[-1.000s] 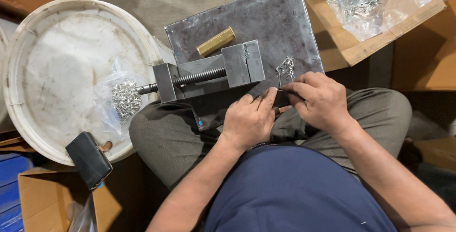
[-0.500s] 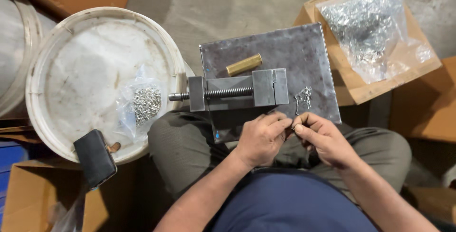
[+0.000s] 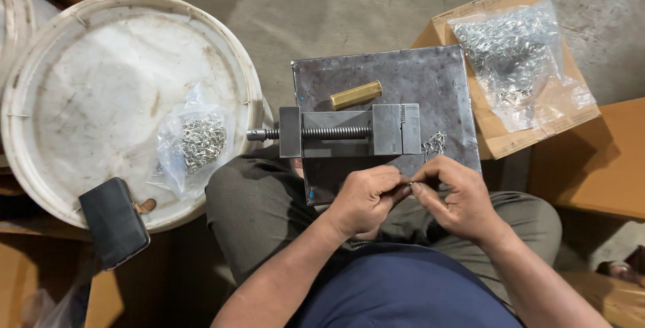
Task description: The person picks up metal screws and pins by hand, inserts them into a metal block held in a vice, and uses a small metal plate to press components together.
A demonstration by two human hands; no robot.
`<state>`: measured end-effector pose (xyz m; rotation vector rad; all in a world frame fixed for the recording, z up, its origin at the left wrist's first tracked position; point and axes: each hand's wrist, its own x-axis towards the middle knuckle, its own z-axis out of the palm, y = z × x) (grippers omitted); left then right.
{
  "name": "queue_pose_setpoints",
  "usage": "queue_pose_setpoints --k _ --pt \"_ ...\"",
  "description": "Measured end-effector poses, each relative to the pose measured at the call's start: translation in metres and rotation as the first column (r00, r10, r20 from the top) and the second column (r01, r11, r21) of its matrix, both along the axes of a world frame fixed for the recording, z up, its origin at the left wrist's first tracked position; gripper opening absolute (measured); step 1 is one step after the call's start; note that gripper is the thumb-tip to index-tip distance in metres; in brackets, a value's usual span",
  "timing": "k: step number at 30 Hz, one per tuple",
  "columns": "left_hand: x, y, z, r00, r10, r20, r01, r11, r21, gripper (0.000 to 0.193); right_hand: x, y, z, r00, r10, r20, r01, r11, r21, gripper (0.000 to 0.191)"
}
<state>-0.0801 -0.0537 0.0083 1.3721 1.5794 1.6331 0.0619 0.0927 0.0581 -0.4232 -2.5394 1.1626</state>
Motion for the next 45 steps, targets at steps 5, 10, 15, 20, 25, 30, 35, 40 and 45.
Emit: queue_pose_setpoints --k 5,10,15,20,25,30,35,40,45 --pt "-0.003 -0.001 0.001 0.985 0.055 0.161 -0.010 0.963 -0.270 0.038 -0.029 0.019 0.020 0.993 -0.049 -0.108 0.075 0.967 0.244 0.007" --pt "-0.005 -0.001 -0.001 0.991 0.014 0.135 0.022 0.965 -0.263 0.041 -0.054 0.027 0.035 0.996 -0.041 -0.078 0.066 0.930 0.361 0.008" --pt "-0.008 0.000 0.000 0.993 0.012 0.115 0.023 0.953 -0.301 0.040 -0.061 0.024 0.039 0.999 -0.029 -0.034 0.040 0.921 0.387 0.007" --pt "-0.009 0.001 0.007 0.992 0.006 0.124 0.040 0.930 -0.365 0.041 -0.063 0.022 0.036 0.999 -0.010 -0.048 0.029 0.910 0.414 0.009" --pt "-0.009 0.001 0.008 0.992 0.004 0.128 0.047 0.921 -0.386 0.039 -0.061 0.019 0.030 0.992 -0.071 -0.104 0.107 0.909 0.402 0.011" --pt "-0.009 0.004 -0.008 1.000 -0.004 -0.001 0.004 0.984 -0.177 0.029 -0.035 0.028 0.013 0.969 -0.206 -0.137 0.238 0.924 0.298 0.010" --pt "0.000 -0.002 -0.021 1.000 0.026 0.018 -0.023 0.988 -0.154 0.029 0.011 0.029 -0.012 0.978 -0.208 -0.012 0.202 0.933 0.299 0.012" --pt "0.002 -0.001 -0.017 0.999 0.015 0.034 -0.009 0.983 -0.181 0.030 0.029 0.012 -0.024 0.981 -0.192 0.018 0.169 0.900 0.403 0.012" --pt "0.005 0.000 -0.013 0.999 0.029 0.015 -0.025 0.982 -0.187 0.029 0.023 0.005 -0.030 0.976 -0.219 0.021 0.176 0.834 0.523 0.011"
